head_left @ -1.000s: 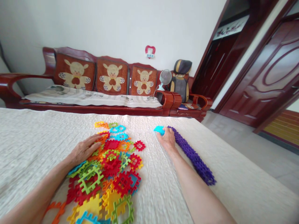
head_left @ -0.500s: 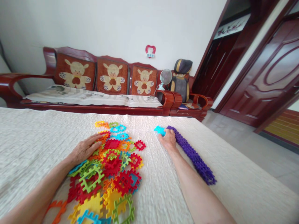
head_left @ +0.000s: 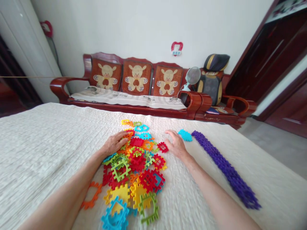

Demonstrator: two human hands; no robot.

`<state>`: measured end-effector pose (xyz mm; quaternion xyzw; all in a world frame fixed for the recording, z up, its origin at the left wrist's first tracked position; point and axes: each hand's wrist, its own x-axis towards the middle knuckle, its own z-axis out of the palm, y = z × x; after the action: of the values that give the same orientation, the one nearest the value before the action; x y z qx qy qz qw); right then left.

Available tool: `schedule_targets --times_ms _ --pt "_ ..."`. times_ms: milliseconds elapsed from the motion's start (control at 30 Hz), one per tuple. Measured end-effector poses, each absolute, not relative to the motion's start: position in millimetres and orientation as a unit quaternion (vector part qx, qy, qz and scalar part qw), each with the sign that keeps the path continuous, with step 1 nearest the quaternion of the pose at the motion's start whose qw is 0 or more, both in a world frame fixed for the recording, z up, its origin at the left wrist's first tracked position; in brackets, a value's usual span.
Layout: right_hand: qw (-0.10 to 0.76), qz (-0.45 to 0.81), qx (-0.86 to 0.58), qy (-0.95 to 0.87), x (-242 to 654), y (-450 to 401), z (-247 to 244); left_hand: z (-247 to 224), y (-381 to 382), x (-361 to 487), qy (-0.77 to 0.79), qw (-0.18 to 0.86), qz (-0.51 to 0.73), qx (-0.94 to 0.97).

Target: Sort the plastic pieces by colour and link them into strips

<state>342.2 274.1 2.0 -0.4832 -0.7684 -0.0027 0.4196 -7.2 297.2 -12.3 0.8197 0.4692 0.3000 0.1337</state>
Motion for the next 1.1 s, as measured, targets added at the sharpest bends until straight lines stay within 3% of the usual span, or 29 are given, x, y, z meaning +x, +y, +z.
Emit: schedule_targets --times_ms 167,567,867,1100 --pt "0.38 0.093 -0.442 -0.807 296 273 -2 -10 295 -6 0.452 0.137 0.301 0.829" --pt "0.254 0.169 -0.482 -0.822 267 308 12 -5 291 -4 0.458 0.127 0.304 0.826" --pt "0.388 0.096 -0.47 -0.787 307 287 4 -8 293 -4 0.458 0.121 0.303 0.827" --pt "0.347 0.125 -0.503 -0.782 375 268 -9 -13 298 -7 0.466 0.122 0.3 0.824"
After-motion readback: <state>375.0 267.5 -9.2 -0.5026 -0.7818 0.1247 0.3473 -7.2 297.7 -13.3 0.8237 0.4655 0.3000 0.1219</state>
